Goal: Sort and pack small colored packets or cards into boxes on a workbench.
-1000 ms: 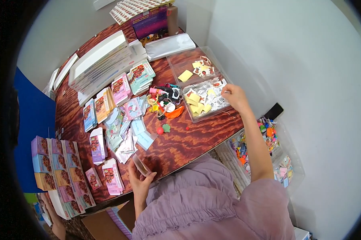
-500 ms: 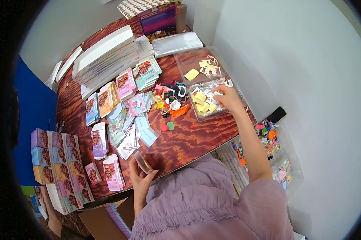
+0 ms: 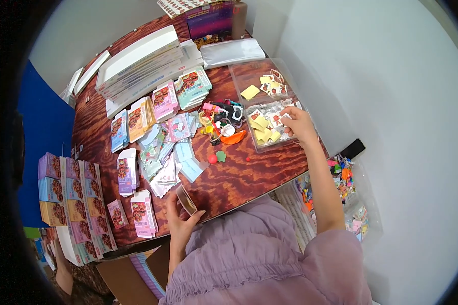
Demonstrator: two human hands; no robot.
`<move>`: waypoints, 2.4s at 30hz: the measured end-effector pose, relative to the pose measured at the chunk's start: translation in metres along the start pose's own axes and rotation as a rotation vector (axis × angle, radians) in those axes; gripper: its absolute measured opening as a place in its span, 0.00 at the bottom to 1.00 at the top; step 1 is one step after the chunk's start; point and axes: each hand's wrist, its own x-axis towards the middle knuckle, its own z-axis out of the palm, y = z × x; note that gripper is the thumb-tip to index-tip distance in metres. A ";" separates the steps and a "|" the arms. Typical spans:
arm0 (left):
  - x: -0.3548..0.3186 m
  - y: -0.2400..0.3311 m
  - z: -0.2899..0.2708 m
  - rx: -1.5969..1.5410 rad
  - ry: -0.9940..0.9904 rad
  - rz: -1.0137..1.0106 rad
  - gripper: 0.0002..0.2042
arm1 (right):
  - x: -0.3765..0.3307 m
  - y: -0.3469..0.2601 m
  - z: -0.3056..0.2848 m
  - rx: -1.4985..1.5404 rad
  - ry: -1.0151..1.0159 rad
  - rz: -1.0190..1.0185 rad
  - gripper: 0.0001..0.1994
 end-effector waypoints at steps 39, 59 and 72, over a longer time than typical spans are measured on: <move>0.000 -0.008 0.002 0.346 0.179 0.128 0.38 | -0.170 -0.082 0.207 -0.568 -0.438 -0.705 0.11; 0.002 -0.012 0.006 0.444 0.343 0.188 0.37 | -0.168 -0.081 0.211 -0.515 -0.474 -0.742 0.19; 0.008 -0.019 0.001 0.181 0.378 0.040 0.36 | -0.168 -0.089 0.220 -0.313 -0.452 -0.902 0.18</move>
